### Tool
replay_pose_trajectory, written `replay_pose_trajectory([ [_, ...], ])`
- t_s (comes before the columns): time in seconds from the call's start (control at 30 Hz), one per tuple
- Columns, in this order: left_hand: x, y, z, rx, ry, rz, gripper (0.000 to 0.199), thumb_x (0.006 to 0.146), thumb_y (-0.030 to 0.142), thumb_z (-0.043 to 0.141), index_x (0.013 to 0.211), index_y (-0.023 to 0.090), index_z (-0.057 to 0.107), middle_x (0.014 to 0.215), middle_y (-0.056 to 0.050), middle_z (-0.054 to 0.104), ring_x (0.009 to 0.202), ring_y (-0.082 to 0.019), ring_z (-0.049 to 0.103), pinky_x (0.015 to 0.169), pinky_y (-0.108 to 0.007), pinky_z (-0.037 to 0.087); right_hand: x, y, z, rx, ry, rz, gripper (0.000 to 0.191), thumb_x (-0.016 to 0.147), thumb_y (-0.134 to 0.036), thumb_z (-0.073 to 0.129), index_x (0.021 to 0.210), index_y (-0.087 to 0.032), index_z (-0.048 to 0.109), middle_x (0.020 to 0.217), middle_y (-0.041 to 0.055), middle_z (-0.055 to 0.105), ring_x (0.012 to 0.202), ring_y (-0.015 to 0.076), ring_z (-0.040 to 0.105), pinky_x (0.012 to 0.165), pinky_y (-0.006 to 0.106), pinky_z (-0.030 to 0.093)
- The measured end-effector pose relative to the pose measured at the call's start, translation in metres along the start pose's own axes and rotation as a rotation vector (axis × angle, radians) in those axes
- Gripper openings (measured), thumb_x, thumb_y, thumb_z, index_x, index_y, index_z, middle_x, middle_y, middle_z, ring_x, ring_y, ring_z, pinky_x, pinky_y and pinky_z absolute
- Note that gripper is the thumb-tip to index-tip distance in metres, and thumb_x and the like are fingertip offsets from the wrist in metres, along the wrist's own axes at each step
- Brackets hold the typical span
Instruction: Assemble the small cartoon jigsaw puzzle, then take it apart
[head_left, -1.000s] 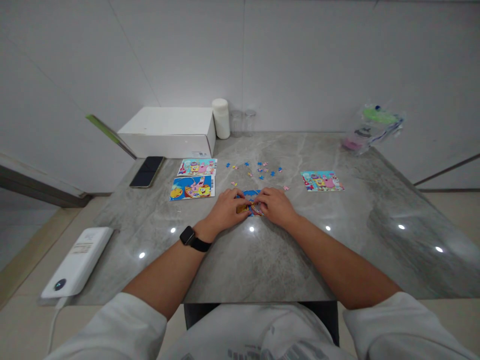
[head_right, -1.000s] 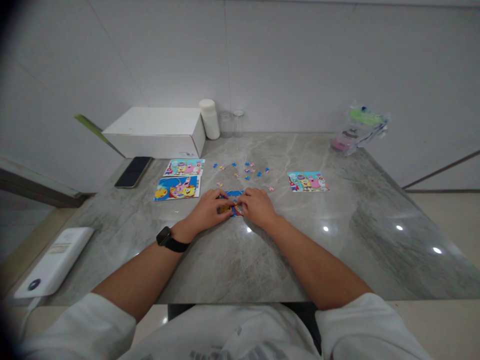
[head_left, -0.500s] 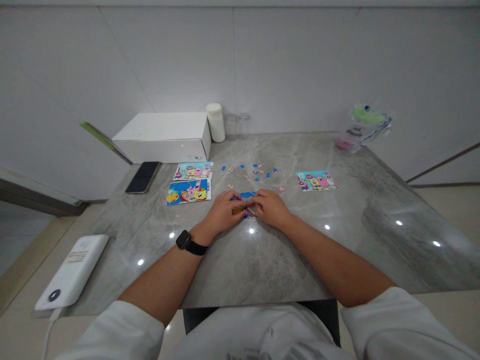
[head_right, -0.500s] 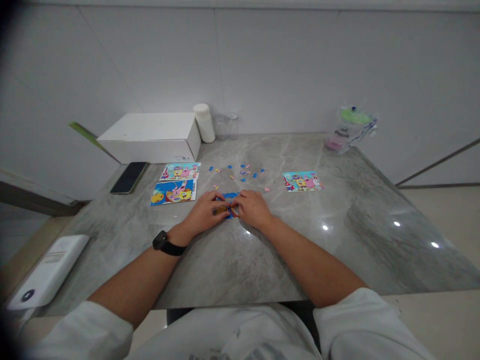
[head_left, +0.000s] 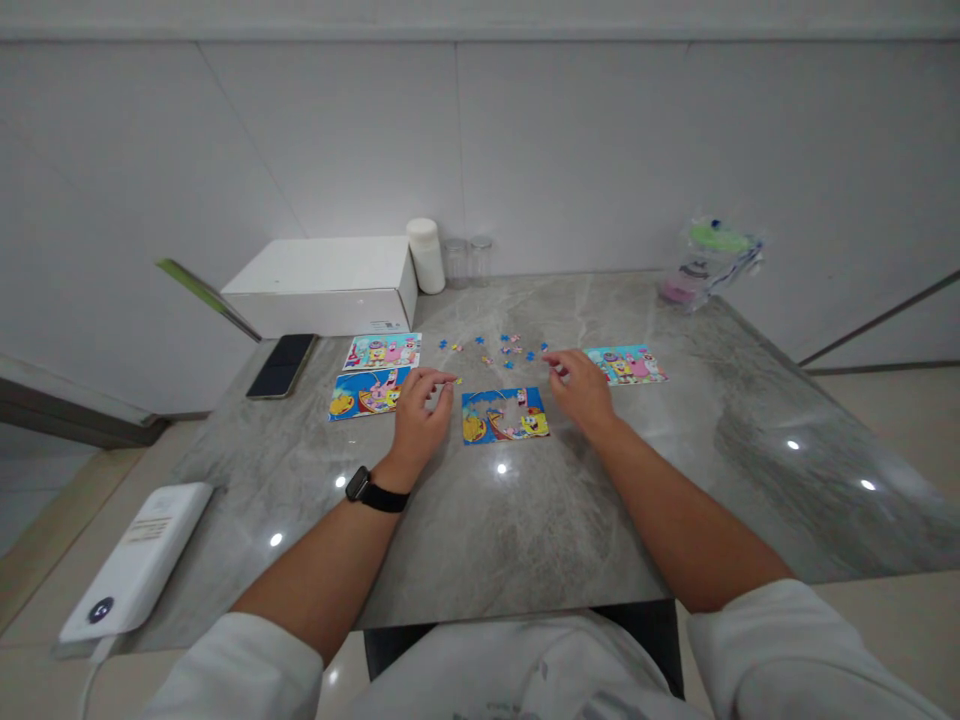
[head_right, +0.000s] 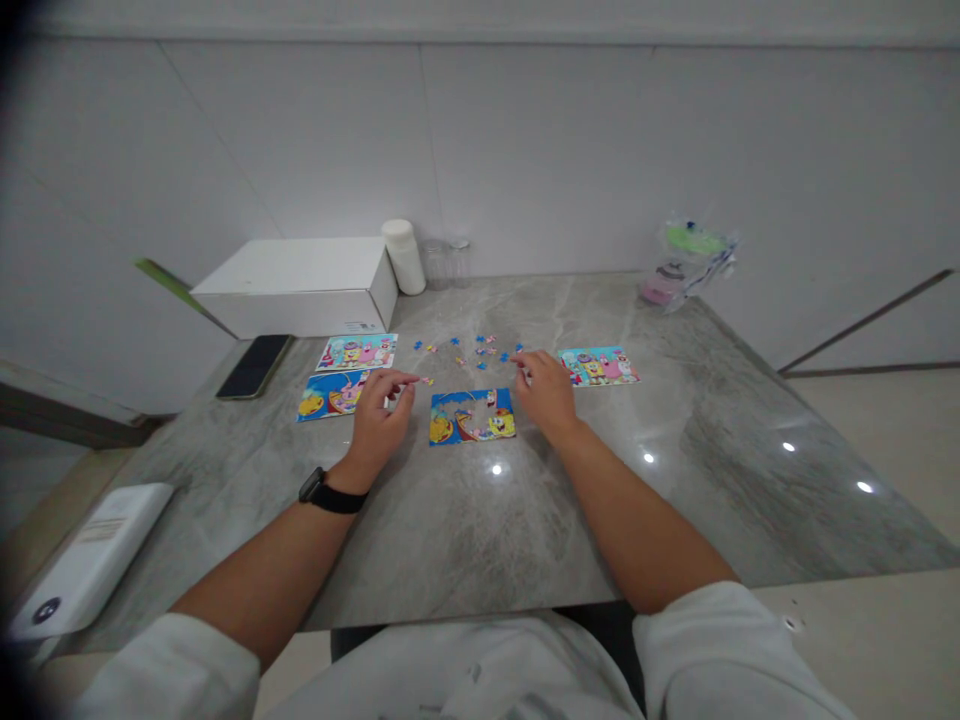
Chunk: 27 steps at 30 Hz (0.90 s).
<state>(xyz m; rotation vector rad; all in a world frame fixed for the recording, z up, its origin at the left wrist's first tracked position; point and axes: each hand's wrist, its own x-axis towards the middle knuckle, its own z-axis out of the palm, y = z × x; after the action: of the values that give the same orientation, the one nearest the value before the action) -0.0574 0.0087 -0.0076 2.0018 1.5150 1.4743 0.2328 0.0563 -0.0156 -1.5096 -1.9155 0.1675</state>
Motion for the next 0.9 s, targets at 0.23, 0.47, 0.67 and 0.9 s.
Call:
replay_pose_trajectory([
  [0.23,0.001,-0.003,0.001,-0.038,0.06,-0.03,0.018,0.096,0.022,0.058,0.112,0.022,0.066,0.102,-0.004,0.064,0.085,-0.017,0.057,0.078,-0.032,0.049,0.015,0.054,-0.011,-0.099,0.095,0.19,0.036,0.088,-0.019,0.05,0.115,-0.016,0.074,0.11,0.0139,0.073,0.094,0.0259,0.066,0.091,0.038,0.05],
  [0.47,0.001,-0.011,0.003,-0.083,0.093,-0.073,0.021,0.096,0.024,0.058,0.116,0.023,0.064,0.104,-0.005,0.063,0.087,-0.017,0.058,0.077,-0.031,0.049,0.015,0.057,-0.009,-0.158,0.07,0.204,0.032,0.089,-0.021,0.051,0.11,-0.018,0.075,0.106,0.0122,0.075,0.091,0.0248,0.066,0.088,0.037,0.048],
  [0.67,0.0,-0.013,0.004,-0.104,0.088,-0.087,0.022,0.096,0.023,0.058,0.117,0.023,0.064,0.104,-0.005,0.063,0.086,-0.017,0.058,0.076,-0.031,0.048,0.011,0.044,-0.011,-0.262,-0.083,0.176,0.024,0.092,-0.028,0.056,0.102,-0.022,0.077,0.1,0.0086,0.077,0.095,0.0252,0.068,0.084,0.036,0.046],
  [0.9,0.0,-0.012,0.005,-0.136,0.09,-0.1,0.021,0.096,0.023,0.059,0.116,0.023,0.064,0.104,-0.004,0.064,0.088,-0.017,0.058,0.076,-0.031,0.049,0.008,0.032,-0.013,-0.336,-0.166,0.179,0.021,0.093,-0.032,0.061,0.102,-0.022,0.077,0.1,0.0077,0.078,0.093,0.0235,0.068,0.079,0.033,0.044],
])
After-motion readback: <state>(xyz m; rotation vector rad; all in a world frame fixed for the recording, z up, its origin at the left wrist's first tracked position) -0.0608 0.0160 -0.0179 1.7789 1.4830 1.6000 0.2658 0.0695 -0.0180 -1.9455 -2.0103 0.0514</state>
